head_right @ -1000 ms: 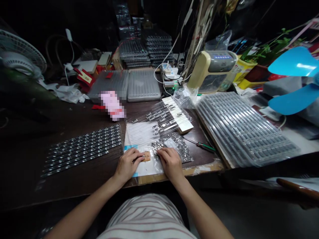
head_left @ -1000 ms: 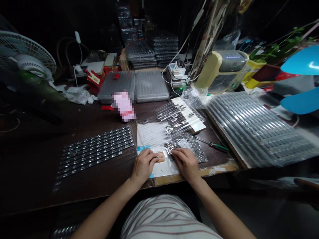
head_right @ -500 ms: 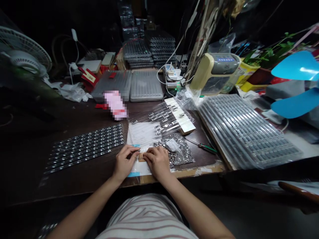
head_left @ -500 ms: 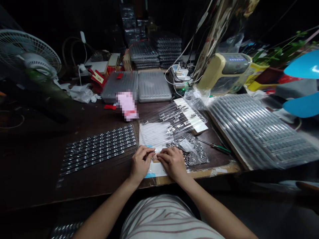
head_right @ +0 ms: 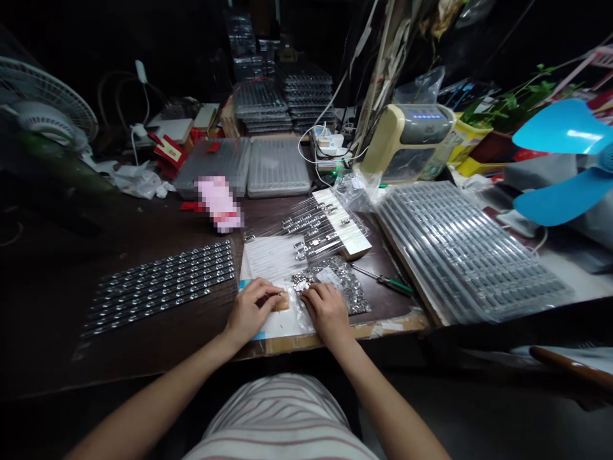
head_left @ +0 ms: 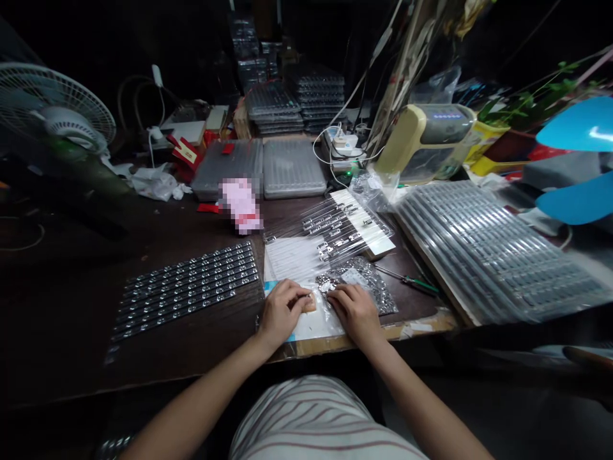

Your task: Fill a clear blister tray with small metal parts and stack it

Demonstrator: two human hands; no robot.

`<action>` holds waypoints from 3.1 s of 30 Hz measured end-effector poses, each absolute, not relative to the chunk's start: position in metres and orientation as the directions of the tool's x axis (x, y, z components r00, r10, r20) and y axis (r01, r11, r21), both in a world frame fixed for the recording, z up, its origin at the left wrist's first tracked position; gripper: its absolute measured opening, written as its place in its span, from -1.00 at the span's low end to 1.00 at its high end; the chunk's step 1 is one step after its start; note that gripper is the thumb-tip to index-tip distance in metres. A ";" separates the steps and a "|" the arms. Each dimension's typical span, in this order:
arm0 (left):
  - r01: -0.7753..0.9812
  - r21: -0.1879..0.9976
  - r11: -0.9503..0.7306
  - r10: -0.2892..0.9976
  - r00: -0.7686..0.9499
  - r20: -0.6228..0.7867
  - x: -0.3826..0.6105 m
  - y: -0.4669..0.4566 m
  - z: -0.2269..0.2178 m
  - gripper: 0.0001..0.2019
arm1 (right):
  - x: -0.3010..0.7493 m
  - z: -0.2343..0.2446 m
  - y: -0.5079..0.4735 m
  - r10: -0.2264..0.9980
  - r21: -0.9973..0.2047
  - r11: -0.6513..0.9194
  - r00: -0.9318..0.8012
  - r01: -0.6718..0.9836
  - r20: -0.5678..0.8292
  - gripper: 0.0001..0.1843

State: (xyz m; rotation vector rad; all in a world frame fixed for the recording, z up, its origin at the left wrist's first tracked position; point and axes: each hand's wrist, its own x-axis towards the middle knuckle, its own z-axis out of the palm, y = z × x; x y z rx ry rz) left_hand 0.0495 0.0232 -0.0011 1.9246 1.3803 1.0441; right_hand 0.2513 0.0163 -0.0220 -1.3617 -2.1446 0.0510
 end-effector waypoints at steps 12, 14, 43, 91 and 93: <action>0.601 0.674 -0.430 0.903 0.290 0.317 0.057 0.018 -0.010 -0.91 | 0.254 -0.022 0.015 0.843 -0.487 0.466 -0.204 0.739 0.497 -0.84; 0.603 0.671 -0.432 0.902 0.294 0.316 0.057 0.019 -0.011 -0.91 | 0.254 -0.023 0.016 0.839 -0.496 0.474 -0.202 0.728 0.505 -0.86; 0.937 0.334 -0.104 0.898 -0.056 0.437 -0.062 0.018 -0.002 -0.90 | 0.196 -0.015 0.019 0.813 -0.442 0.538 -0.305 0.718 0.496 -0.88; 0.627 0.679 -0.382 0.924 0.243 0.296 0.037 0.015 -0.012 -0.88 | 0.249 -0.020 0.018 0.843 -0.559 0.468 -0.155 0.684 0.515 -0.85; 0.641 0.664 -0.384 0.923 0.247 0.296 0.038 0.015 -0.011 -0.89 | 0.249 -0.019 0.017 0.840 -0.563 0.473 -0.155 0.677 0.520 -0.86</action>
